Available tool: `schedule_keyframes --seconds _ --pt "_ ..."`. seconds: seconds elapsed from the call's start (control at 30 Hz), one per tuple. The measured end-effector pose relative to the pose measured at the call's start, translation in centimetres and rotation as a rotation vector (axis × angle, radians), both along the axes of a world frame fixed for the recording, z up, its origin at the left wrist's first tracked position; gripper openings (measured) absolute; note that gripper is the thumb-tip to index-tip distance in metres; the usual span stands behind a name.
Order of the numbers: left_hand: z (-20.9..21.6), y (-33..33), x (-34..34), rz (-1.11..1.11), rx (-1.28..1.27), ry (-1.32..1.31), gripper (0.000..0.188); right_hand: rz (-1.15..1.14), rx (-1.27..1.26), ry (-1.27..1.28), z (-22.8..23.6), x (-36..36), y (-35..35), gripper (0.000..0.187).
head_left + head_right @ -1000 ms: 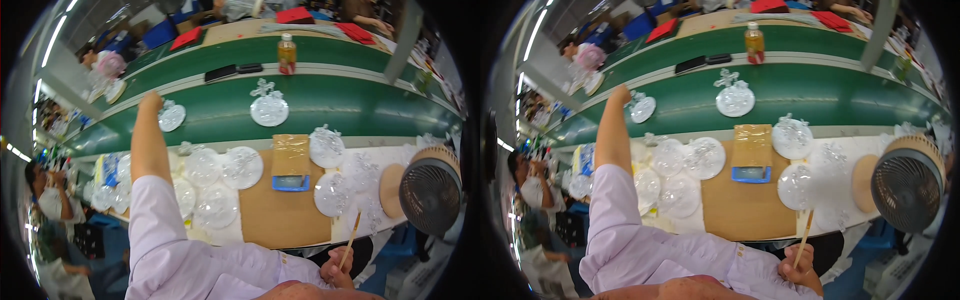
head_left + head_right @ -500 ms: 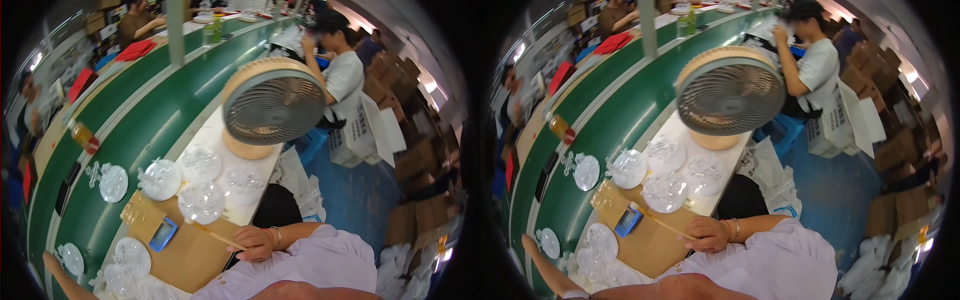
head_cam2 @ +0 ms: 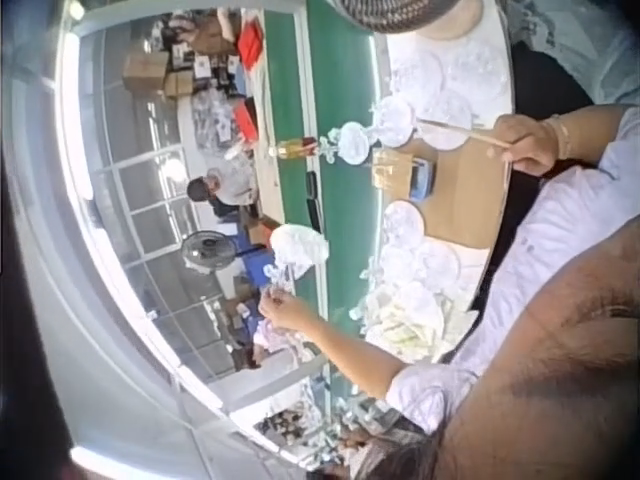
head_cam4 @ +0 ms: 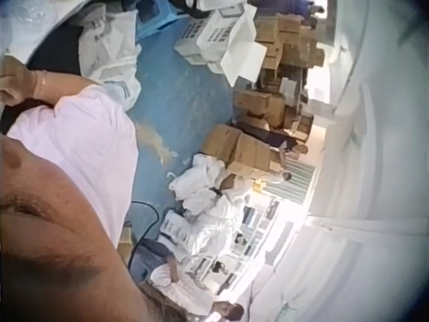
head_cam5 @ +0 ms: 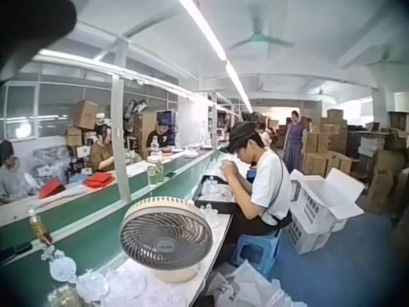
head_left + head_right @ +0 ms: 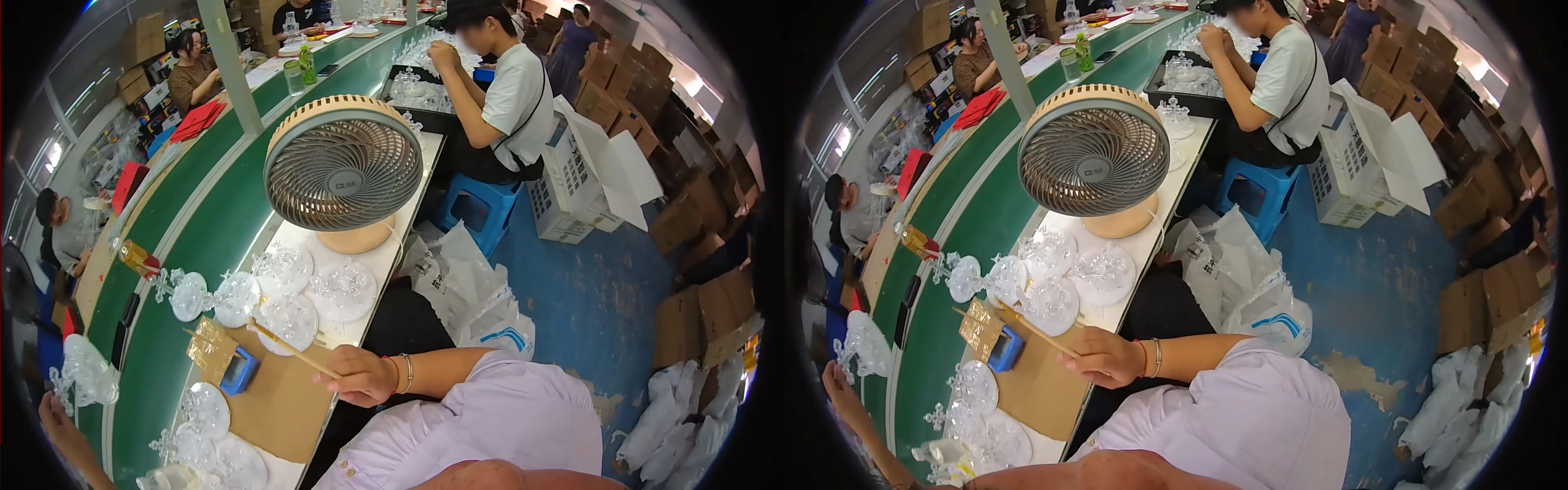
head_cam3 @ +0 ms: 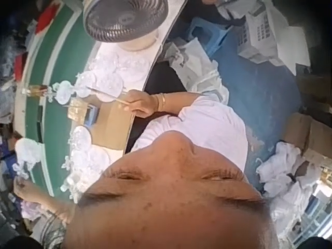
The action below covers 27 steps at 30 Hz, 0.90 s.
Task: Applying adhesive or small components to plastic snowflake-shaped decorations on an assembly line.
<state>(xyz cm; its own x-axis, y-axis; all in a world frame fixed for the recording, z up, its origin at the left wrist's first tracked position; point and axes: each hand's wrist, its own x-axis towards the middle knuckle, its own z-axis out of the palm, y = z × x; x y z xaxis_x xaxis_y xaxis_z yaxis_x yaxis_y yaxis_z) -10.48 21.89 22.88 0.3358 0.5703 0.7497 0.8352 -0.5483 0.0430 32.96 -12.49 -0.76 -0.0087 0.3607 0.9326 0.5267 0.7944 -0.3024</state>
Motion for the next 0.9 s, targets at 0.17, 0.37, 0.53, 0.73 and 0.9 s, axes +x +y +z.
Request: schedule_keyframes --seconds 0.17,0.37,0.53,0.73,0.9 --pt "-3.5 -11.1 6.1 -0.228 -0.405 -0.227 0.031 -0.077 0.086 0.050 1.5 0.2 -0.9 0.034" --pt "-11.6 -23.1 13.7 -0.377 -0.462 -0.041 0.030 -0.099 0.069 0.112 1.5 -0.8 -2.0 0.035" --pt "-16.6 -23.1 16.6 -0.398 -0.458 -0.061 0.023 -0.082 0.019 0.067 2.0 -1.5 -4.3 0.039" --pt "-20.4 -21.3 16.1 -0.279 -0.598 -0.190 0.038 -0.060 0.024 0.048 2.4 -1.2 -5.5 0.033" --pt "-24.7 -23.1 14.1 -0.174 -0.536 -0.322 0.054 -0.128 -0.076 -0.002 2.5 -0.7 -5.4 0.022"
